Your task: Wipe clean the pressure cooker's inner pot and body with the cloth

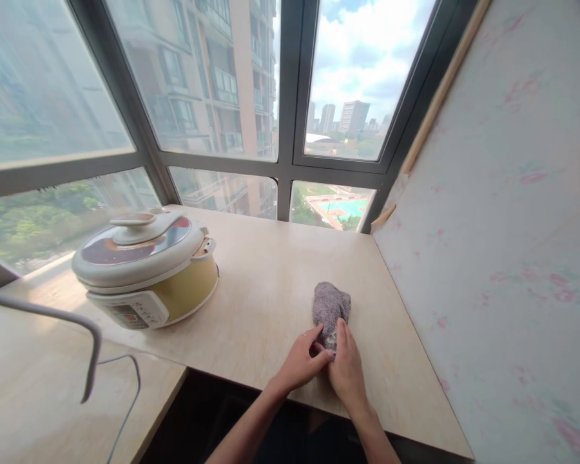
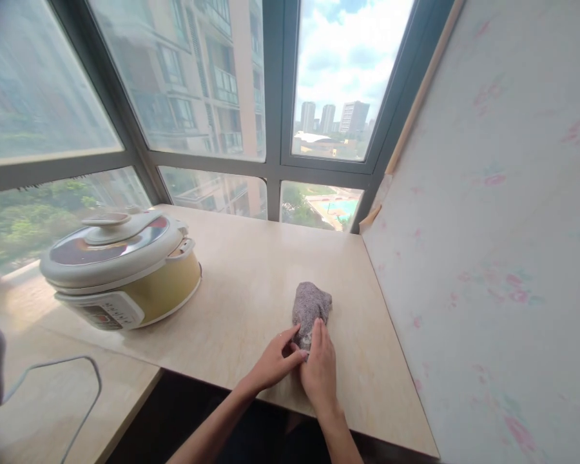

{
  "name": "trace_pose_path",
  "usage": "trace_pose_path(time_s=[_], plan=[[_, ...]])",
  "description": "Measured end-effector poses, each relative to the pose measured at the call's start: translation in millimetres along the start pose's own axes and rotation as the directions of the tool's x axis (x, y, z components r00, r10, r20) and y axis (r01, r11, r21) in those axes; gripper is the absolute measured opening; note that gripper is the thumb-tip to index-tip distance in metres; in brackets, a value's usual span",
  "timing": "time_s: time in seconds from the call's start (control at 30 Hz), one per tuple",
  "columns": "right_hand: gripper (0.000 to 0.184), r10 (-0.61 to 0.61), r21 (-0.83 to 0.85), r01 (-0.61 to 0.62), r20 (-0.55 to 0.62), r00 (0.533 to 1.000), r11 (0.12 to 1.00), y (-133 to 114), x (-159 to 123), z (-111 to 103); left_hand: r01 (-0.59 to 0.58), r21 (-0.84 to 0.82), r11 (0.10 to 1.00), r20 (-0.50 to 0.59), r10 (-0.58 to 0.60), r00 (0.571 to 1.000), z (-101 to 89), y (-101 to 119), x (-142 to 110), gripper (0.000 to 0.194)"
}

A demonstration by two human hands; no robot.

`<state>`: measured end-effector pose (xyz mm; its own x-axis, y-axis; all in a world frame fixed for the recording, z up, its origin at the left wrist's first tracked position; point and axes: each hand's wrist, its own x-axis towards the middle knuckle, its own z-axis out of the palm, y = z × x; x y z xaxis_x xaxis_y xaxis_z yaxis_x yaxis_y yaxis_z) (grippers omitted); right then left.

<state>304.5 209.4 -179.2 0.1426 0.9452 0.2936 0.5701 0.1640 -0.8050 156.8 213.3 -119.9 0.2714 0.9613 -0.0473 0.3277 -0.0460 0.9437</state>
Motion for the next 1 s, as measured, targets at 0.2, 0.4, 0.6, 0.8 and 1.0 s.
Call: trace_pose_path(time_s=[0.2, 0.4, 0.6, 0.8, 1.0], plan=[[0.074, -0.084, -0.459, -0.015, -0.194, 0.978, 0.888, 47, -1, -86, -0.241, 0.22, 0.945, 0.222, 0.193, 0.956, 31.7, 0, -7, 0.061], [0.098, -0.05, -0.562, -0.144, -0.314, 0.948, 0.814, 94, -14, -148, -0.299, 0.257, 0.919, 0.134, 0.272, 0.953, 52.6, -16, -5, 0.037], [0.086, -0.356, -0.596, 0.092, -0.342, 0.87, 0.798, 46, -16, -126, -0.318, 0.123, 0.94, 0.026, 0.318, 0.948, 47.1, -24, -9, 0.029], [0.035, -0.116, -0.018, 0.116, -0.034, 0.993, 0.993, -14, -1, -56, -0.202, -0.103, 0.974, -0.163, 0.184, 0.969, 22.4, -24, -3, 0.027], [0.061, 0.321, 0.347, -0.358, 0.159, 0.934, 0.867, -4, 34, -13, -0.121, -0.137, 0.983, -0.31, 0.073, 0.948, -25.8, -37, 14, 0.025]])
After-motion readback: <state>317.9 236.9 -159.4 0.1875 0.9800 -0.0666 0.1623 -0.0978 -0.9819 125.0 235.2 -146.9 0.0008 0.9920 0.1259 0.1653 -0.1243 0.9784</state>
